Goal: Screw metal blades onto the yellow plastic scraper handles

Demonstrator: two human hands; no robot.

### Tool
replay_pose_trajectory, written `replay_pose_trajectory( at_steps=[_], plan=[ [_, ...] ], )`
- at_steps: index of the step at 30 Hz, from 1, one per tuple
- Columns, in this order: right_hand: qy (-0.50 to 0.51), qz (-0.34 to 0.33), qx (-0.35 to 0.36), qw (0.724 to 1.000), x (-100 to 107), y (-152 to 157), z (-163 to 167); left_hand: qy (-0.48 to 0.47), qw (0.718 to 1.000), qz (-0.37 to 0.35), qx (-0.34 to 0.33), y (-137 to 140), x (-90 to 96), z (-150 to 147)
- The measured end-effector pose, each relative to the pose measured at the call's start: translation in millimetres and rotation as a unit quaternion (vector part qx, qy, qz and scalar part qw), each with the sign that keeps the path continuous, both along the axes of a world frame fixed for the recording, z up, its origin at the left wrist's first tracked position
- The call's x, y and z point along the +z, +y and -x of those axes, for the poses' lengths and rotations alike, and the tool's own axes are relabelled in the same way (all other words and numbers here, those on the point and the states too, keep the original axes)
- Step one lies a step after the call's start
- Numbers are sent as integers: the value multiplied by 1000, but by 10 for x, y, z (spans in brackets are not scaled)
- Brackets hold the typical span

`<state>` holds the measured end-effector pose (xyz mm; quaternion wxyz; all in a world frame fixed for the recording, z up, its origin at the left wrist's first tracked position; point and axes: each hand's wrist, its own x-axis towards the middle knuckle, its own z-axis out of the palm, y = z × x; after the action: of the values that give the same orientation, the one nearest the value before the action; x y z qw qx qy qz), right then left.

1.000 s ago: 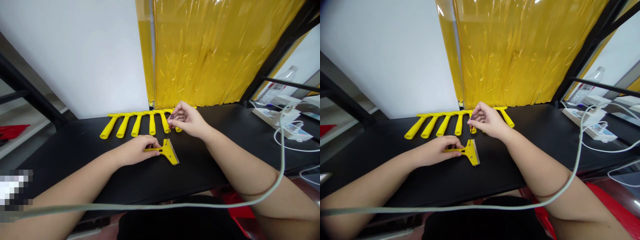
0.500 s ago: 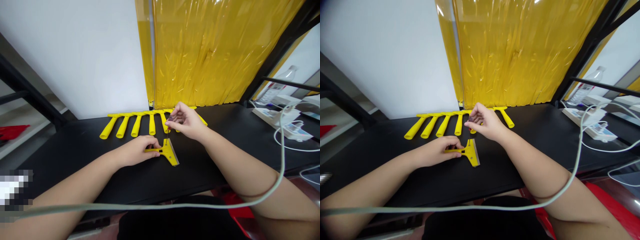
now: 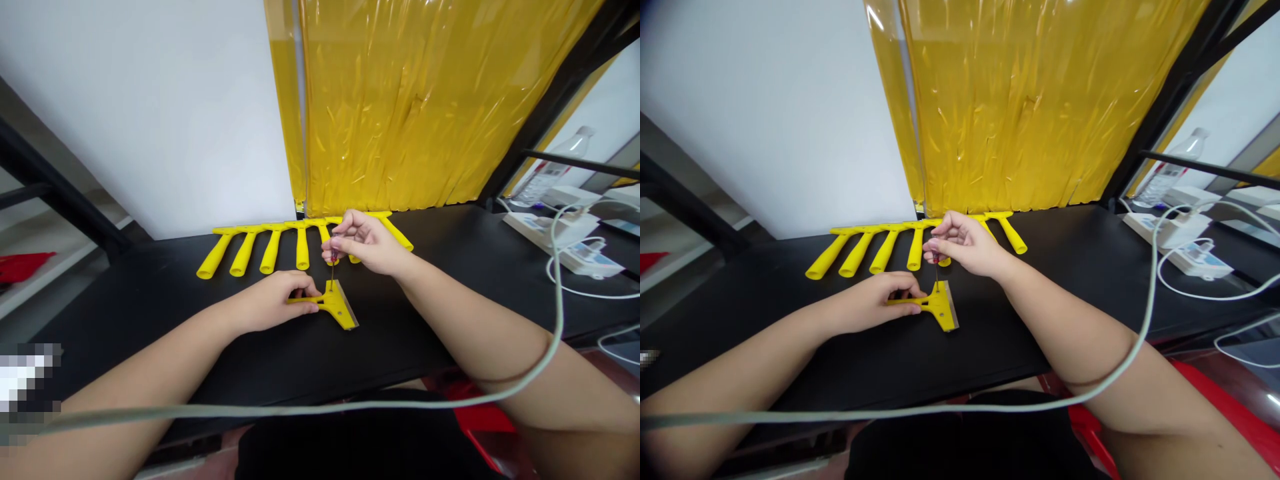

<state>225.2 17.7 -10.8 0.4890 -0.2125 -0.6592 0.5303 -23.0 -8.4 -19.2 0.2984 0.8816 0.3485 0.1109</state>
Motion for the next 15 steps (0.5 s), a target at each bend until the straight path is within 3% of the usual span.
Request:
replay_pose_trajectory(
  at_steps=[9,15],
  plan=[
    [100,162,113,975,-16,4,98,-8,1000,-4,-3,-19,8,-9],
    [128,205,128,962,42,-100,168,-8,1000,-8,-11,-16,2,-5]
  ],
)
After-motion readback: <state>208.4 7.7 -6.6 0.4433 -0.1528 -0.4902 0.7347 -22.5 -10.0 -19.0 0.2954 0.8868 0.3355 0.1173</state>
